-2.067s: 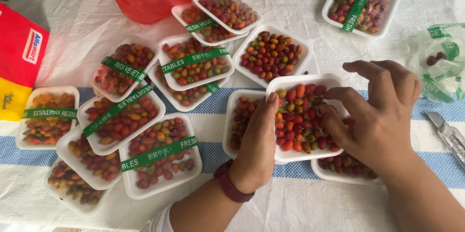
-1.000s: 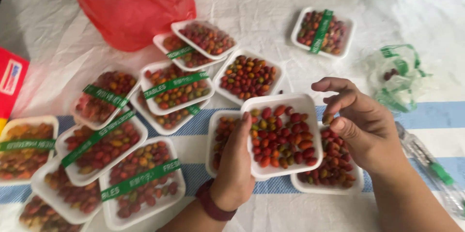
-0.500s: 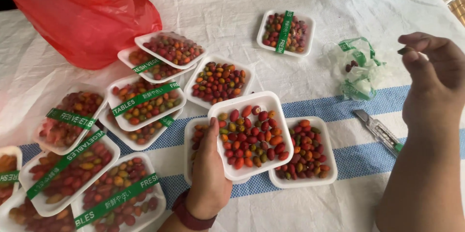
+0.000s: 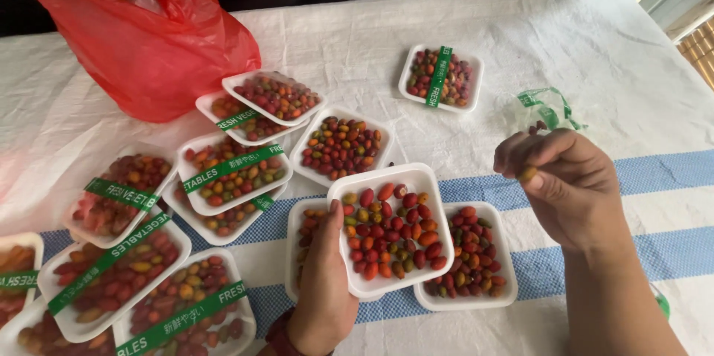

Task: Packaging small vegetables into foam trays and sealing them with tape

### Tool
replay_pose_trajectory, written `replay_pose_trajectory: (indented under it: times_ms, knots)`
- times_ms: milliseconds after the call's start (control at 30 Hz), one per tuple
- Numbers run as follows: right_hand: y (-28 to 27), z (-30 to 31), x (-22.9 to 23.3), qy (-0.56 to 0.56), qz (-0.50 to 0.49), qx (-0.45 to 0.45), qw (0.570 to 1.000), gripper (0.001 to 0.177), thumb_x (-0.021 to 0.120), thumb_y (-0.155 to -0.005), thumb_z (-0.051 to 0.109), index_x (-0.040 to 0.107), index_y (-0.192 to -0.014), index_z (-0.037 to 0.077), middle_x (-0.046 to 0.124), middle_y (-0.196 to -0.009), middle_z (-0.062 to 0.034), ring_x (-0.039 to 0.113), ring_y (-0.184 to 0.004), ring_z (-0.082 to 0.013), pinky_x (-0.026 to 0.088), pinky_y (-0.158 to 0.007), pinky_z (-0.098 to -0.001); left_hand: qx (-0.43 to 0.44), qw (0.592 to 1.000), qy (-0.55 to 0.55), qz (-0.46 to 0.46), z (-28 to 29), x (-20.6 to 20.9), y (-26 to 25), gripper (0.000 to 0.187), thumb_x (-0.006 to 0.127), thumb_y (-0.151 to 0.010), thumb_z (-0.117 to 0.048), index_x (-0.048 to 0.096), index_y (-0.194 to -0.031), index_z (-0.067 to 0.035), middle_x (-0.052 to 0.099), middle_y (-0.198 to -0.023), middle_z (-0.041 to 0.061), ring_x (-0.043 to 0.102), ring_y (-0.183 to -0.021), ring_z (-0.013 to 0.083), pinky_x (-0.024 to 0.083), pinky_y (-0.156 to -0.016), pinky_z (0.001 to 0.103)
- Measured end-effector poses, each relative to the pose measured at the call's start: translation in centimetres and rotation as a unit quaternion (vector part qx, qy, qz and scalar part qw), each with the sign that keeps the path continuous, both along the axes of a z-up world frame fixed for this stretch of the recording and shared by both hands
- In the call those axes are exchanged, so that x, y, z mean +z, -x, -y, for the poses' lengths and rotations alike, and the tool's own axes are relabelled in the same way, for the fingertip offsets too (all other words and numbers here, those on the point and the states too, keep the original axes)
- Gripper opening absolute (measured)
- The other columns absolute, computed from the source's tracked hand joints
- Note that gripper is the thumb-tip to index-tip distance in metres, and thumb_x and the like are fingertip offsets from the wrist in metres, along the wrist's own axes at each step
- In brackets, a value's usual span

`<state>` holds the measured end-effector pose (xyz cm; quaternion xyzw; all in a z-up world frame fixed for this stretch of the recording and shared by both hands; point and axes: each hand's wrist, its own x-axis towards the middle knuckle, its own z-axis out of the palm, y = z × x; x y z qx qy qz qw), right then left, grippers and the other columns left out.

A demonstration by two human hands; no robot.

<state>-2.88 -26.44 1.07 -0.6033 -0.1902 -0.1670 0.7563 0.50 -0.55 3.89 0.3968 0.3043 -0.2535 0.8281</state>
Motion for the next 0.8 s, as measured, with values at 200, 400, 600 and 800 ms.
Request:
replay_pose_trajectory:
  times_ms: [200, 400, 600, 800]
  knots:
    - [-0.1, -0.4, -0.6, 0.005, 0.005, -0.027, 1.0, 0.013, 0.07, -0.093, 0.007, 0.067, -0.103, 0.013, 0.07, -0.089, -0.0026, 0.066, -0.09, -0.0204, 0.053, -0.092, -0.039, -0.008, 1.0, 0.004, -0.002, 0.0, 0.0, 0.1, 0.06, 0.047, -0.092, -0.034, 0.065, -0.14, -0.005, 0.071, -0.142, 0.017, 0.064, -0.133, 0.0292, 0.048, -0.111, 0.046]
    - [-0.2, -2.4, -0.3, 0.295, -0.046, -0.121, 0.946, 0.008, 0.068, -0.093, 0.008, 0.068, -0.101, 0.006, 0.068, -0.107, -0.0107, 0.067, -0.108, -0.0218, 0.054, -0.099, -0.0352, -0.05, 0.995, 0.05, 0.076, -0.1, -2.0, 0.6, 0.059, 0.048, -0.092, -0.037, 0.068, -0.132, 0.001, 0.072, -0.135, 0.019, 0.066, -0.128, 0.0302, 0.05, -0.112, 0.045]
    - [-0.7, -3.9, -1.0, 0.41, -0.001, -0.141, 0.901, 0.02, 0.068, -0.096, 0.018, 0.074, -0.114, 0.012, 0.07, -0.114, -0.0063, 0.059, -0.117, -0.0229, 0.043, -0.107, -0.0414, -0.052, 0.994, 0.073, 0.058, -0.1, -2.7, 0.3, 0.062, 0.046, -0.092, -0.039, 0.063, -0.139, -0.002, 0.068, -0.142, 0.018, 0.061, -0.136, 0.0293, 0.046, -0.116, 0.046]
    - [-0.4, -2.3, -0.5, 0.338, -0.041, -0.21, 0.916, 0.013, 0.065, -0.102, 0.006, 0.07, -0.113, 0.001, 0.065, -0.113, -0.0129, 0.06, -0.117, -0.0255, 0.046, -0.109, -0.0382, -0.035, 0.993, 0.046, 0.102, -0.3, -2.6, 0.3, 0.059, 0.049, -0.091, -0.038, 0.066, -0.135, -0.001, 0.07, -0.139, 0.018, 0.063, -0.133, 0.0285, 0.048, -0.115, 0.046]
